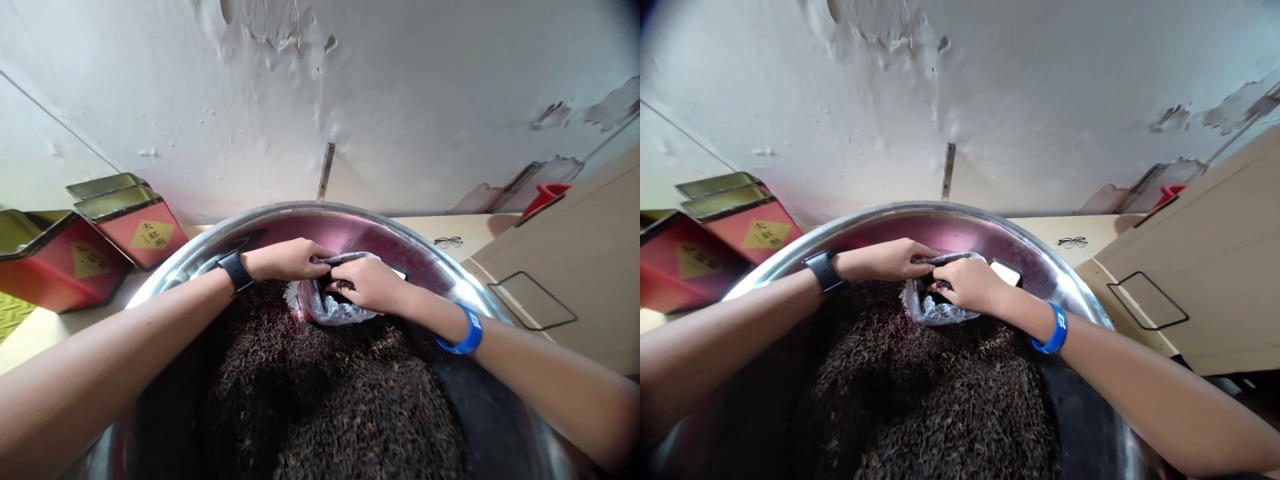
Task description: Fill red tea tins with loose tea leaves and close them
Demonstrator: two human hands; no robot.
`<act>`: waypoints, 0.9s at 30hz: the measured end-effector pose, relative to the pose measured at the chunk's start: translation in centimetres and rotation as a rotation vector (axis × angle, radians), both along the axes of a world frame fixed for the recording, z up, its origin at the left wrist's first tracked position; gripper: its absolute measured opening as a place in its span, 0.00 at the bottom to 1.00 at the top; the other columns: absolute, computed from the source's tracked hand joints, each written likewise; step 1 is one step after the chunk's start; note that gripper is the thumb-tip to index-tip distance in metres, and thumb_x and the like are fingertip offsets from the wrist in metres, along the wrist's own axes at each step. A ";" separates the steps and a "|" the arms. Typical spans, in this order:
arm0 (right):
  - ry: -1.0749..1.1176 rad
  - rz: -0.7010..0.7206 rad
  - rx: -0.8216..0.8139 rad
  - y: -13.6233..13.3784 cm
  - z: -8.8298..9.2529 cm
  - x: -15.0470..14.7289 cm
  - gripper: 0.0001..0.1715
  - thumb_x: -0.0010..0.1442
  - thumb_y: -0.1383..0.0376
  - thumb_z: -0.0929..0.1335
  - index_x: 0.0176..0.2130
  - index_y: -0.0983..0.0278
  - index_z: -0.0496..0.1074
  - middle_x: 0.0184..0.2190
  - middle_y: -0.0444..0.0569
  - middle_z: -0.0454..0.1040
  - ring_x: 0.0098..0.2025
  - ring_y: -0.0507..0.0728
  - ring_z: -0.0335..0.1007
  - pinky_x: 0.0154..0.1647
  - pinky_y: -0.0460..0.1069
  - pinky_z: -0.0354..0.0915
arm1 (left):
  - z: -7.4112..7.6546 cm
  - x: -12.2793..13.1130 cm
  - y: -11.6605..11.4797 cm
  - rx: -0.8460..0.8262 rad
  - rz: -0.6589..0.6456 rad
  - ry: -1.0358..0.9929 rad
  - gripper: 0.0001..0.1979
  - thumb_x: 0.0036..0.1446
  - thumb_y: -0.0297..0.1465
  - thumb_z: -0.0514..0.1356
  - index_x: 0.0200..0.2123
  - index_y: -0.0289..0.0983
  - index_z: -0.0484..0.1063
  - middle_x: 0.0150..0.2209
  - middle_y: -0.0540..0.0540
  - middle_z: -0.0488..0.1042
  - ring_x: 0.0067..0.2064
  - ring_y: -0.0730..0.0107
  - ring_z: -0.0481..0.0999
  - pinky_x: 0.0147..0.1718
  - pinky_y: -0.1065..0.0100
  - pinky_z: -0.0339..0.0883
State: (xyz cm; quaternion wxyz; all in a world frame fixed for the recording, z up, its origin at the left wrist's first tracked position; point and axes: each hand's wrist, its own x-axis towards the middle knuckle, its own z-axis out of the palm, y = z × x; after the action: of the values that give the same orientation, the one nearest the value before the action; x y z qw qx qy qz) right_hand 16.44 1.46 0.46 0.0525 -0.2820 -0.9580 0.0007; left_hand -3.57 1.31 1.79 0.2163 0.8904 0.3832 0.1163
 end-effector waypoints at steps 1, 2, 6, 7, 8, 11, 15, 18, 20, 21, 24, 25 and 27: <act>-0.004 -0.003 -0.002 0.0 0.0 0.0 0.14 0.60 0.60 0.62 0.29 0.64 0.70 0.30 0.48 0.75 0.31 0.53 0.67 0.29 0.47 0.50 | 0.0 0.0 0.0 -0.004 0.002 -0.001 0.17 0.59 0.36 0.51 0.46 0.35 0.73 0.35 0.46 0.77 0.30 0.73 0.68 0.30 0.73 0.58; -0.008 -0.004 -0.005 0.0 0.0 -0.1 0.14 0.60 0.60 0.62 0.29 0.64 0.70 0.30 0.48 0.75 0.31 0.53 0.67 0.29 0.47 0.50 | 0.1 0.1 -0.1 -0.006 0.006 -0.002 0.17 0.58 0.36 0.51 0.45 0.35 0.73 0.35 0.46 0.77 0.30 0.73 0.68 0.30 0.73 0.58; 0.000 -0.015 0.005 0.0 -0.1 -0.1 0.18 0.62 0.56 0.61 0.32 0.64 0.72 0.30 0.48 0.75 0.31 0.53 0.66 0.29 0.47 0.49 | 0.1 0.1 0.0 -0.009 0.011 -0.006 0.17 0.58 0.36 0.52 0.45 0.35 0.73 0.35 0.46 0.77 0.31 0.73 0.69 0.31 0.73 0.58; 0.006 -0.017 0.007 0.0 -0.2 -0.1 0.19 0.62 0.56 0.60 0.33 0.64 0.72 0.31 0.49 0.75 0.31 0.53 0.66 0.29 0.47 0.49 | 0.1 0.1 0.0 -0.007 0.009 -0.008 0.17 0.58 0.36 0.52 0.46 0.35 0.73 0.36 0.46 0.77 0.31 0.73 0.70 0.31 0.73 0.59; 0.014 -0.018 0.009 0.0 -0.2 0.0 0.19 0.63 0.55 0.60 0.34 0.64 0.72 0.31 0.49 0.75 0.31 0.53 0.66 0.30 0.48 0.48 | 0.0 0.1 0.1 -0.006 0.004 -0.009 0.18 0.59 0.36 0.51 0.46 0.35 0.73 0.36 0.45 0.77 0.32 0.72 0.70 0.32 0.73 0.59; 0.027 -0.011 0.010 -0.1 -0.2 0.0 0.19 0.63 0.56 0.59 0.36 0.65 0.71 0.33 0.49 0.74 0.32 0.53 0.66 0.30 0.48 0.48 | -0.2 0.1 0.3 0.009 -0.016 -0.009 0.18 0.59 0.35 0.51 0.49 0.36 0.71 0.39 0.45 0.77 0.33 0.72 0.71 0.33 0.73 0.60; 0.019 -0.013 0.022 -0.3 -0.1 0.0 0.18 0.64 0.56 0.58 0.37 0.65 0.69 0.34 0.50 0.74 0.33 0.53 0.66 0.30 0.48 0.48 | -0.5 0.0 0.5 0.021 -0.020 -0.005 0.17 0.60 0.34 0.51 0.49 0.38 0.71 0.40 0.46 0.77 0.34 0.73 0.72 0.33 0.73 0.60; 0.004 -0.022 0.031 -0.5 0.1 -0.1 0.17 0.64 0.58 0.57 0.35 0.66 0.67 0.34 0.50 0.74 0.33 0.54 0.66 0.30 0.49 0.49 | -0.5 0.0 0.5 0.019 -0.019 -0.004 0.16 0.59 0.33 0.51 0.46 0.37 0.72 0.40 0.45 0.77 0.34 0.73 0.72 0.33 0.73 0.60; -0.002 -0.025 0.028 -0.5 0.1 -0.1 0.16 0.64 0.58 0.57 0.35 0.66 0.66 0.34 0.50 0.74 0.33 0.54 0.66 0.31 0.49 0.49 | -0.5 0.0 0.5 0.018 -0.022 -0.010 0.16 0.59 0.33 0.51 0.46 0.37 0.72 0.39 0.45 0.77 0.34 0.73 0.72 0.34 0.73 0.60; -0.004 -0.025 0.024 -0.5 0.2 -0.1 0.16 0.64 0.58 0.57 0.35 0.66 0.66 0.34 0.50 0.74 0.34 0.54 0.66 0.31 0.49 0.49 | -0.5 0.0 0.5 0.016 -0.022 -0.014 0.16 0.59 0.33 0.51 0.46 0.37 0.72 0.39 0.45 0.77 0.34 0.73 0.72 0.34 0.73 0.60; 0.000 -0.027 0.006 -0.5 0.2 0.0 0.15 0.63 0.58 0.58 0.36 0.66 0.65 0.35 0.50 0.74 0.35 0.55 0.67 0.31 0.49 0.49 | -0.4 0.0 0.5 -0.001 -0.013 -0.021 0.16 0.58 0.33 0.52 0.46 0.35 0.73 0.37 0.45 0.77 0.34 0.72 0.71 0.34 0.72 0.60; 0.003 -0.028 0.000 -0.5 0.2 0.0 0.14 0.63 0.58 0.59 0.36 0.65 0.65 0.35 0.50 0.74 0.35 0.55 0.67 0.31 0.49 0.49 | -0.4 0.0 0.5 -0.007 -0.008 -0.022 0.16 0.58 0.34 0.52 0.45 0.35 0.73 0.37 0.45 0.77 0.34 0.72 0.71 0.34 0.73 0.60; 0.009 -0.028 -0.006 -0.4 0.1 0.0 0.13 0.63 0.58 0.59 0.35 0.65 0.65 0.35 0.50 0.73 0.35 0.55 0.67 0.31 0.49 0.49 | -0.4 0.0 0.5 -0.016 -0.003 -0.021 0.16 0.58 0.34 0.52 0.45 0.35 0.73 0.37 0.45 0.78 0.34 0.72 0.71 0.35 0.73 0.60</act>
State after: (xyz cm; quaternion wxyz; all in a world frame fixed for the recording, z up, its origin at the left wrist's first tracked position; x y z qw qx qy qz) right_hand 16.41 1.05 0.57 0.0562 -0.2956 -0.9536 0.0043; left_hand -3.58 1.77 1.44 0.2277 0.8879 0.3805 0.1222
